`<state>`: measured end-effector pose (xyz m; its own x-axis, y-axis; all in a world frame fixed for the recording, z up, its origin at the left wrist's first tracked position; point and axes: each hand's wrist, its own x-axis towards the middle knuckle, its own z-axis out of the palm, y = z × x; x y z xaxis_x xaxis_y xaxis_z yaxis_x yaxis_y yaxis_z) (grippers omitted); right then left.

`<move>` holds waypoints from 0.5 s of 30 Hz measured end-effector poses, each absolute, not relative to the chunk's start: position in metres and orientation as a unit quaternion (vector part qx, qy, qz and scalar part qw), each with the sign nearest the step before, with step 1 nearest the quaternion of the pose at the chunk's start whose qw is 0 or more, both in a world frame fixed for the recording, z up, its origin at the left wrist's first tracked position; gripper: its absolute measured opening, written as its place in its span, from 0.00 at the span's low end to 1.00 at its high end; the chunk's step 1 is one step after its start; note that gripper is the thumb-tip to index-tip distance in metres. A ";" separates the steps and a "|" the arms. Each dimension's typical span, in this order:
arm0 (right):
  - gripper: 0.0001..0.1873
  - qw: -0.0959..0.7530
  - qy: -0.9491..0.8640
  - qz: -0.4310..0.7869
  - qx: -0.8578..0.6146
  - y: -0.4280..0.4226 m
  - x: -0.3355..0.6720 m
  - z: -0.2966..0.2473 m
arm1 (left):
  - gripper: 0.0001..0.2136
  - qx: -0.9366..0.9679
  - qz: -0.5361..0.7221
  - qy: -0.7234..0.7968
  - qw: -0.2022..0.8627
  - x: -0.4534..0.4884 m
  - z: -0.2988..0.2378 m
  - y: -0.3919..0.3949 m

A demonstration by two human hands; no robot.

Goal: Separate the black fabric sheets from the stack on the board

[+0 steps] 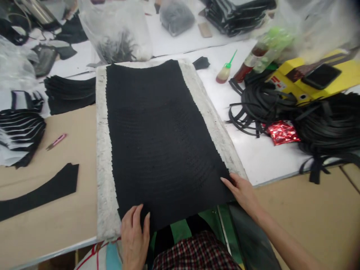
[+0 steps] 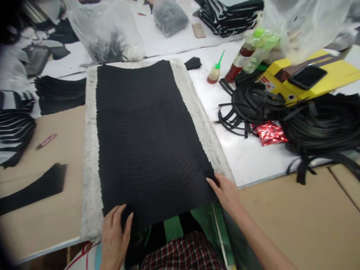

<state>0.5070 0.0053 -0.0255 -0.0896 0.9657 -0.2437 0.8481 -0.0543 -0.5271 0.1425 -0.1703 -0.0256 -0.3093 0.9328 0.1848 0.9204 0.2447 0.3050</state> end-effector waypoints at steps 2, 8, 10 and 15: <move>0.22 0.102 -0.681 0.285 -0.666 0.006 0.507 -0.027 | 0.19 0.597 0.167 0.784 0.022 0.147 -0.036 -0.174; 0.20 0.103 -0.683 0.275 -0.669 0.007 0.506 -0.028 | 0.18 0.597 0.148 0.787 -0.048 0.147 -0.056 -0.178; 0.20 0.103 -0.681 0.269 -0.673 0.007 0.505 -0.027 | 0.17 0.588 0.146 0.793 -0.055 0.146 -0.061 -0.179; 0.21 0.102 -0.679 0.266 -0.677 0.007 0.503 -0.025 | 0.17 0.582 0.158 0.795 -0.061 0.146 -0.067 -0.180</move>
